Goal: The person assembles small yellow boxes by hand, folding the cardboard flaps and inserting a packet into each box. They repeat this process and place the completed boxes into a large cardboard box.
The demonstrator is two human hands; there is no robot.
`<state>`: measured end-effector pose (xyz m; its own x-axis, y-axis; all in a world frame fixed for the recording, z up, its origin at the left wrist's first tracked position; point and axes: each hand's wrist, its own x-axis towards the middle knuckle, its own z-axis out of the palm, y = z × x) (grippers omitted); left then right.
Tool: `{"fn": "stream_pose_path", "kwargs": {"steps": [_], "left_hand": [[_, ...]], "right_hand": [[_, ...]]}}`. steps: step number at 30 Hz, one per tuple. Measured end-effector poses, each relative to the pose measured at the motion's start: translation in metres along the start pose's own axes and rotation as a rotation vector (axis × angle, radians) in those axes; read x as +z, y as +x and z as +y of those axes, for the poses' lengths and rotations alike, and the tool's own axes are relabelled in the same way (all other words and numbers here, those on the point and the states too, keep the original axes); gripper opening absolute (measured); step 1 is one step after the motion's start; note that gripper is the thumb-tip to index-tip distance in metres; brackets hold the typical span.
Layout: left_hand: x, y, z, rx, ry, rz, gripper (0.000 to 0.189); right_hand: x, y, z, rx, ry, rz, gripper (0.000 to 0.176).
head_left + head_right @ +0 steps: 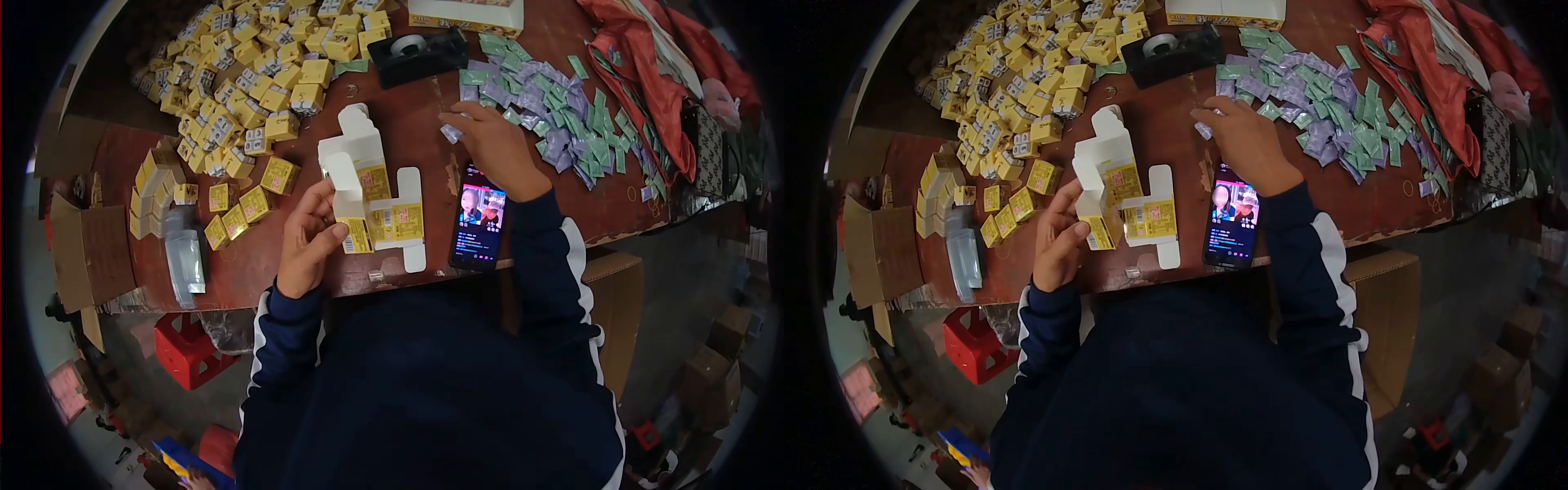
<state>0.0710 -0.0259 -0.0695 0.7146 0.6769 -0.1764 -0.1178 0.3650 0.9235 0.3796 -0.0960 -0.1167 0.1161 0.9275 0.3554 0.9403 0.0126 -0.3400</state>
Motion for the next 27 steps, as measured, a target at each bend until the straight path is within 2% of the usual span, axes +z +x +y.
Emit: {"fn": "stream_pose_path", "kwargs": {"steps": [2, 4, 6, 10, 12, 15, 16, 18, 23, 26, 27], "left_hand": [[0.000, -0.008, 0.001, -0.008, -0.007, 0.000, 0.057], [0.000, -0.015, 0.002, -0.017, -0.015, -0.007, 0.059], [0.001, -0.024, 0.003, -0.087, -0.096, 0.028, 0.061], [0.007, -0.032, -0.002, -0.072, -0.194, 0.056, 0.061], [0.010, -0.034, -0.007, -0.059, -0.067, 0.022, 0.059], [0.025, -0.038, -0.003, -0.029, 0.044, 0.033, 0.059], [0.030, -0.038, -0.002, -0.021, 0.111, 0.030, 0.061], [0.036, -0.038, -0.004, 0.005, 0.173, 0.021, 0.066], [0.048, -0.035, -0.007, 0.089, 0.230, -0.001, 0.067], [0.051, -0.036, -0.010, 0.188, 0.319, 0.018, 0.065], [0.050, -0.037, -0.011, 0.190, 0.321, 0.024, 0.065]], "right_hand": [[0.006, 0.006, 0.007, -0.006, -0.017, -0.152, 0.034], [0.004, 0.014, 0.010, -0.031, 0.013, -0.139, 0.030], [-0.001, 0.017, 0.011, 0.070, -0.040, -0.223, 0.025], [-0.005, 0.015, 0.017, 0.056, 0.015, -0.210, 0.023], [-0.008, 0.007, 0.013, 0.025, 0.118, -0.090, 0.022], [-0.049, 0.000, -0.038, 0.387, 0.655, -0.040, 0.016], [-0.057, -0.005, -0.054, 0.383, 0.661, -0.045, 0.016], [-0.066, -0.017, -0.082, 0.455, 1.218, 0.139, 0.011], [-0.060, -0.032, -0.129, 0.455, 1.363, 0.172, 0.007], [-0.050, -0.034, -0.139, 0.492, 1.279, 0.189, 0.005], [-0.048, -0.035, -0.138, 0.422, 1.154, 0.110, 0.007]]}}
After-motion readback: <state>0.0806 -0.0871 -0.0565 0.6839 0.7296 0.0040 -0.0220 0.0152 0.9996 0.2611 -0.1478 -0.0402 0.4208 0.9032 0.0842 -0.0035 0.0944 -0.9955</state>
